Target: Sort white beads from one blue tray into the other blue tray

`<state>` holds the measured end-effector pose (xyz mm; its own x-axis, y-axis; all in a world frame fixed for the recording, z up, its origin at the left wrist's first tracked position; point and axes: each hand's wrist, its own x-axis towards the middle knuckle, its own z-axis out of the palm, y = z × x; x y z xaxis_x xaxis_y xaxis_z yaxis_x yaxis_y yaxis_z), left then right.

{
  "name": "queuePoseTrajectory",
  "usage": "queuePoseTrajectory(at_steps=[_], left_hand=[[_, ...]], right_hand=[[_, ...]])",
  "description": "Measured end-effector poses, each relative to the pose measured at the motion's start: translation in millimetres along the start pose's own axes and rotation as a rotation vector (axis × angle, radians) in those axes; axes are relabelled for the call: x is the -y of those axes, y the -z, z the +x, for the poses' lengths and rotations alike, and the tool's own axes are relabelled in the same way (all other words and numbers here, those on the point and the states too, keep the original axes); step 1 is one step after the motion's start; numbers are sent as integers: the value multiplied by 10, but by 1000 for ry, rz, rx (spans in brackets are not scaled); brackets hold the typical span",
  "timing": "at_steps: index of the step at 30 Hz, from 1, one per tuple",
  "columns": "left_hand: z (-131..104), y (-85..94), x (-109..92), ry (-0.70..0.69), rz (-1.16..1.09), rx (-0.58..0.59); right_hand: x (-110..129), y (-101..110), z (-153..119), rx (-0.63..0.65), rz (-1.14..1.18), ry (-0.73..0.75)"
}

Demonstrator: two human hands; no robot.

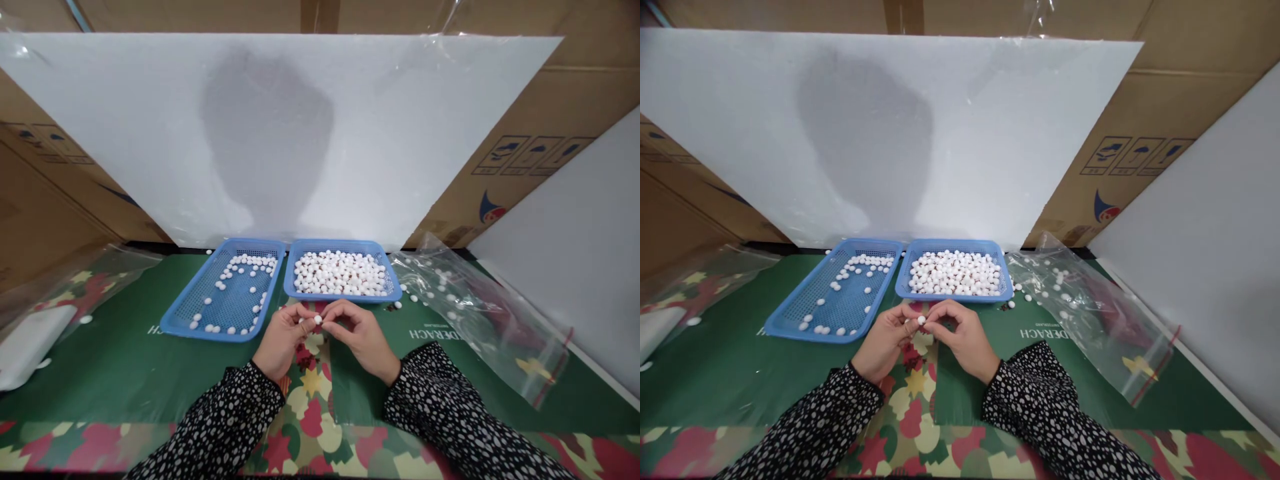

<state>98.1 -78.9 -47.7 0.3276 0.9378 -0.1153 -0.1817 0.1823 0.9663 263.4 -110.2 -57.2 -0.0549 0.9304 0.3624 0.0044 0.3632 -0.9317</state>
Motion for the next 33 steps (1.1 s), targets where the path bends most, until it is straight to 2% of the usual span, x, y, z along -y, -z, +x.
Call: queuePoseTrajectory(at_steps=[5,15,24,29,33], left_hand=[[-5,-6,7,-73,55,-9],[-18,-5,-19,-131,169,-11],[-43,-39,31,-151,101,-27],[-58,-37,-5,-153,118,-14],[-54,-43,-36,-94,45,36]], right_hand=[[12,-1,-2,15,4,9],[39,-16,-22,-6,-77,57],[24,-97,-63,-101,-185,156],[-17,-119,-37,-148,-128,86],[-28,-67,-7,-40,19,21]])
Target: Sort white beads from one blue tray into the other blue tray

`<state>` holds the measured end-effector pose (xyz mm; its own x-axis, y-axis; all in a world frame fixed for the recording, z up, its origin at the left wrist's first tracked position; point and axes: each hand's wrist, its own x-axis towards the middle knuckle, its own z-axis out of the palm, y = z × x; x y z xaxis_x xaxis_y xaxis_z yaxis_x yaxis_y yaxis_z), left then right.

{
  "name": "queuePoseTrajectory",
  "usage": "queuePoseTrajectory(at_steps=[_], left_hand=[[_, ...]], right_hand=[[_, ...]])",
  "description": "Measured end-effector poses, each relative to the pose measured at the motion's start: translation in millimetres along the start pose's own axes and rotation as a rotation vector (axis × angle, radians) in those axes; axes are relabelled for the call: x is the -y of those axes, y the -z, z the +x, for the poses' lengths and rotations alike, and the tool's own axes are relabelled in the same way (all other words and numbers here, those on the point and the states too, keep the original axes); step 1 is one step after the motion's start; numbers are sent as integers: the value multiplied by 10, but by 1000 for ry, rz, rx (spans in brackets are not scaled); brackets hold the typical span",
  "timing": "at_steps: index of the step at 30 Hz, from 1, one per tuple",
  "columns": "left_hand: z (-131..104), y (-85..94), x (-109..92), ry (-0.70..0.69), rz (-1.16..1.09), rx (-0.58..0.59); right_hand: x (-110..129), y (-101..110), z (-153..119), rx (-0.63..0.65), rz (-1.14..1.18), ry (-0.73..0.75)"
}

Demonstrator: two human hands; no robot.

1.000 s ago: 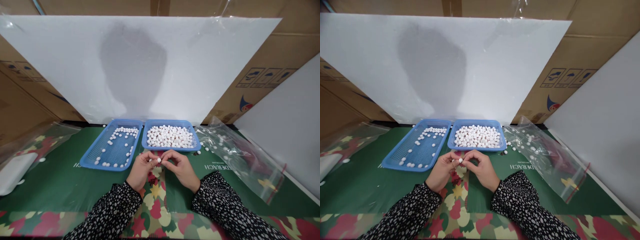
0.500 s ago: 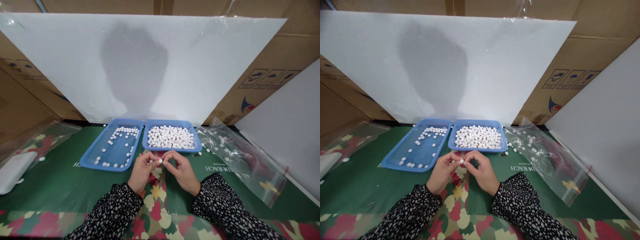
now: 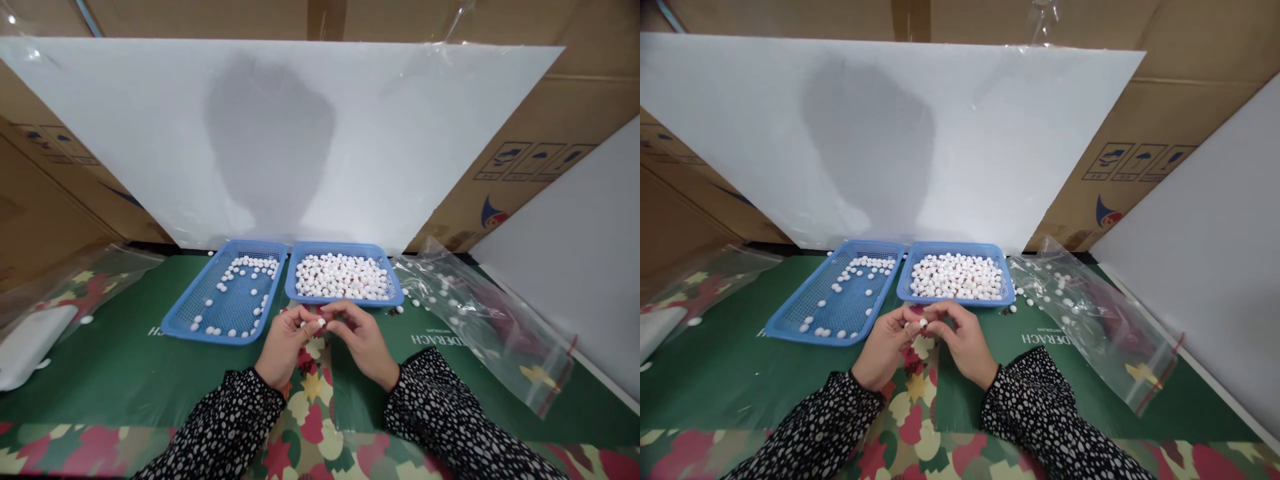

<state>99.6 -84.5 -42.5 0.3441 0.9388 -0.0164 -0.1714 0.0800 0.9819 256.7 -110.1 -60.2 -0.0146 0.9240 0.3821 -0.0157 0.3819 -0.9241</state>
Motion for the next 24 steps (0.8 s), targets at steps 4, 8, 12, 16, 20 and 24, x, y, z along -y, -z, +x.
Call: queuePoseTrajectory(at_steps=[4,8,12,16,20,24], left_hand=[[34,19,23,31,-31,5],[77,71,26,82,-2,-50],[83,91,-54,149,-69,-110],[62,71,-109,135,-115,-93],[66,81,-59,107,-75,-37],[96,112,0,112,-28,-40]], right_hand=[[36,29,24,53,-91,77],[116,66,217,-48,-303,144],[149,187,497,-152,-603,339],[63,268,391,123,-656,369],[-104,292,114,546,-631,265],[-215,301,72,551,-669,233]])
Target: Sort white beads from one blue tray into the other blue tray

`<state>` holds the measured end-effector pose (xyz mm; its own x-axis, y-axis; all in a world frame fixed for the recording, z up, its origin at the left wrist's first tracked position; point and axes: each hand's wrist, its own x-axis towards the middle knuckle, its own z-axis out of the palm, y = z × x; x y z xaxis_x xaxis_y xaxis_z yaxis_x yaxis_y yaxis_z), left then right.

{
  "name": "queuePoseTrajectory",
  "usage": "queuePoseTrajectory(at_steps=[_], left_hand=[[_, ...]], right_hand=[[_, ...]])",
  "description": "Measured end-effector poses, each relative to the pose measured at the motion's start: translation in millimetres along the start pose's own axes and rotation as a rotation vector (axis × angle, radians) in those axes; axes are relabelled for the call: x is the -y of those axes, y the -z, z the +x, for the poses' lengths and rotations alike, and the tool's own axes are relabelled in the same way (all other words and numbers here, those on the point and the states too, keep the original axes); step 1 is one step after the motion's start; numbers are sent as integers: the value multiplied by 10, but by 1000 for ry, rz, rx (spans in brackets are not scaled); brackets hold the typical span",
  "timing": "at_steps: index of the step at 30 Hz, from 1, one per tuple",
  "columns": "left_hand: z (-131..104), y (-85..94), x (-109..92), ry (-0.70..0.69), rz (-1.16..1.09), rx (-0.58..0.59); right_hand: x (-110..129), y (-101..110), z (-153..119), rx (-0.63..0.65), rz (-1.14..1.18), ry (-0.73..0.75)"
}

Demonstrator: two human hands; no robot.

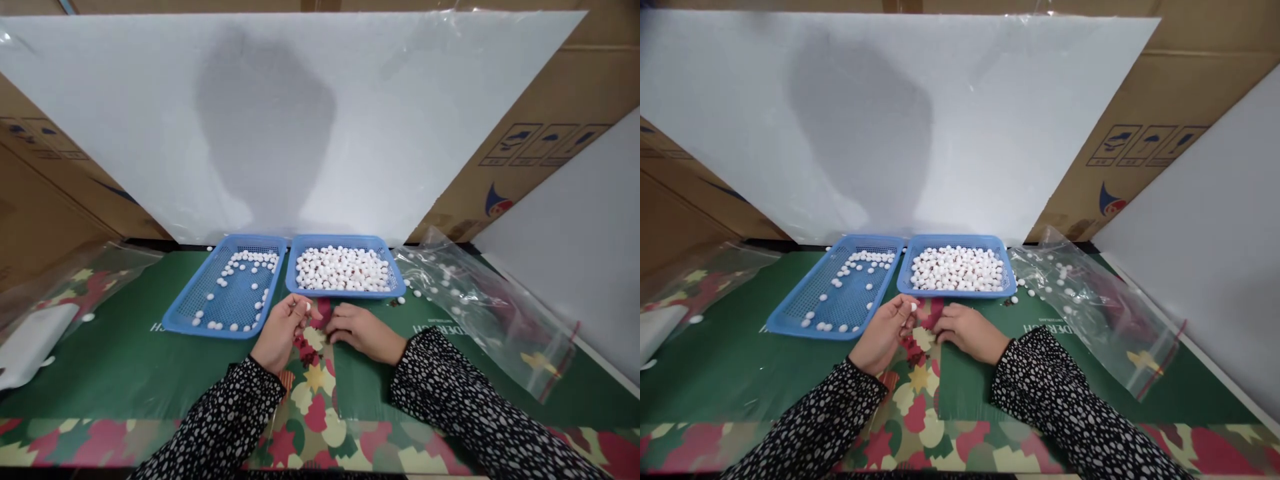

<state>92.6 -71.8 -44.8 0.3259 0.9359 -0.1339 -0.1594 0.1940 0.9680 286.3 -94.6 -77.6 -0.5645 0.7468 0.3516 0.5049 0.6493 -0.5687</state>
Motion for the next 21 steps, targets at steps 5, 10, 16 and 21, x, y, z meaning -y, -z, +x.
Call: queuePoseTrajectory(at_steps=[5,10,16,21], left_hand=[[5,-4,-22,21,-39,-37],[-11,-24,-59,59,-101,-59],[-1,-22,-48,15,-120,-62],[-3,-22,-29,20,-89,-30]], right_hand=[[-26,-44,18,5,-25,-81],[-18,-94,-22,-69,15,-165],[30,-96,-11,-98,65,-166],[71,-29,10,-223,170,-240]])
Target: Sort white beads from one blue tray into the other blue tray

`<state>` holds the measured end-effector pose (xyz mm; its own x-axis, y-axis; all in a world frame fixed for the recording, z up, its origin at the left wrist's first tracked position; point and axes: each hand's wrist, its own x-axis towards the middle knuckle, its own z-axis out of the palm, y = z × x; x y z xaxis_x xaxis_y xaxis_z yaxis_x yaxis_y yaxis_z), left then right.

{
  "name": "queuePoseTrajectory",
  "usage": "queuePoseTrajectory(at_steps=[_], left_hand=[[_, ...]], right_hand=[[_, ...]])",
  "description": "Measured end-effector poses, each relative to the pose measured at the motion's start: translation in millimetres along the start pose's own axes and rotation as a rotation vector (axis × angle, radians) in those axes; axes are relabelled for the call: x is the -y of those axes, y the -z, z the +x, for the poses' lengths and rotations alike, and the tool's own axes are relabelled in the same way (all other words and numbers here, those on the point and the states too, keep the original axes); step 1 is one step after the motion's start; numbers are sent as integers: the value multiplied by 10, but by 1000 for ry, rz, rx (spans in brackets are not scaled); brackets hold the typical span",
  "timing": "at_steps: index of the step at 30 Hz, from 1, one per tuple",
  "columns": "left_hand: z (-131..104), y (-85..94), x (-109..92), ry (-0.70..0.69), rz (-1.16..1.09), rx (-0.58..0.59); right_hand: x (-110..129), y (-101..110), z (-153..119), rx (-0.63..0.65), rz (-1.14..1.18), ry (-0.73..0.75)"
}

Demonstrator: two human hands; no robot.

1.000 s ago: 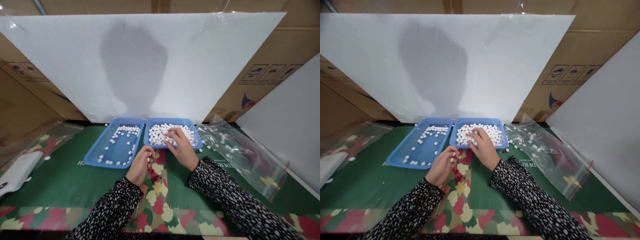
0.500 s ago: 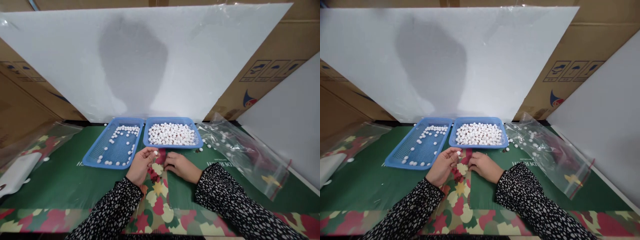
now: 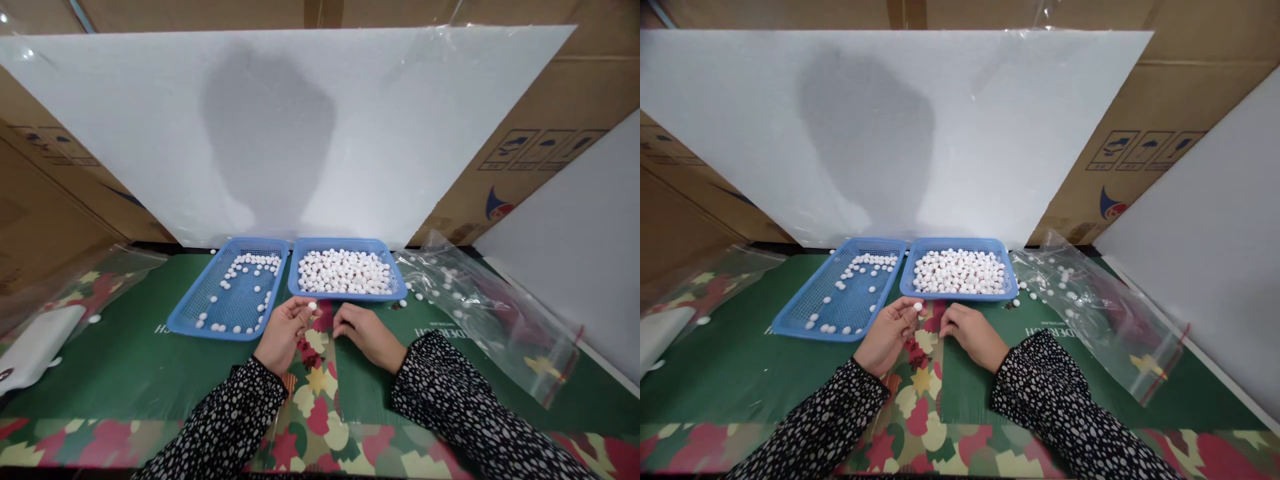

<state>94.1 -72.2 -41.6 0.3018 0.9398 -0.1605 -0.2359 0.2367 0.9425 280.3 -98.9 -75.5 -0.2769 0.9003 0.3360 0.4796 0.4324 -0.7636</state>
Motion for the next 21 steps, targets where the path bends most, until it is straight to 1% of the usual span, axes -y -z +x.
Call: queuePoseTrajectory(at_steps=[2,5,7,10,13,15,18,21], left_hand=[[-4,-4,19,10,17,16],[-9,-19,49,22,40,51],[-15,-30,60,30,39,64],[-28,-43,58,43,48,75],[-36,-51,55,49,88,99],[-37,-56,60,55,117,114],[-32,-62,71,51,135,104],[-31,-60,75,30,145,93]], right_hand=[[18,22,23,-85,112,-76],[62,35,63,-180,447,-216],[105,33,82,-195,679,-282],[170,27,88,-203,814,-292],[216,16,74,-279,747,-242],[240,3,61,-327,616,-198],[273,-14,49,-356,398,-118],[293,-16,47,-377,263,-31]])
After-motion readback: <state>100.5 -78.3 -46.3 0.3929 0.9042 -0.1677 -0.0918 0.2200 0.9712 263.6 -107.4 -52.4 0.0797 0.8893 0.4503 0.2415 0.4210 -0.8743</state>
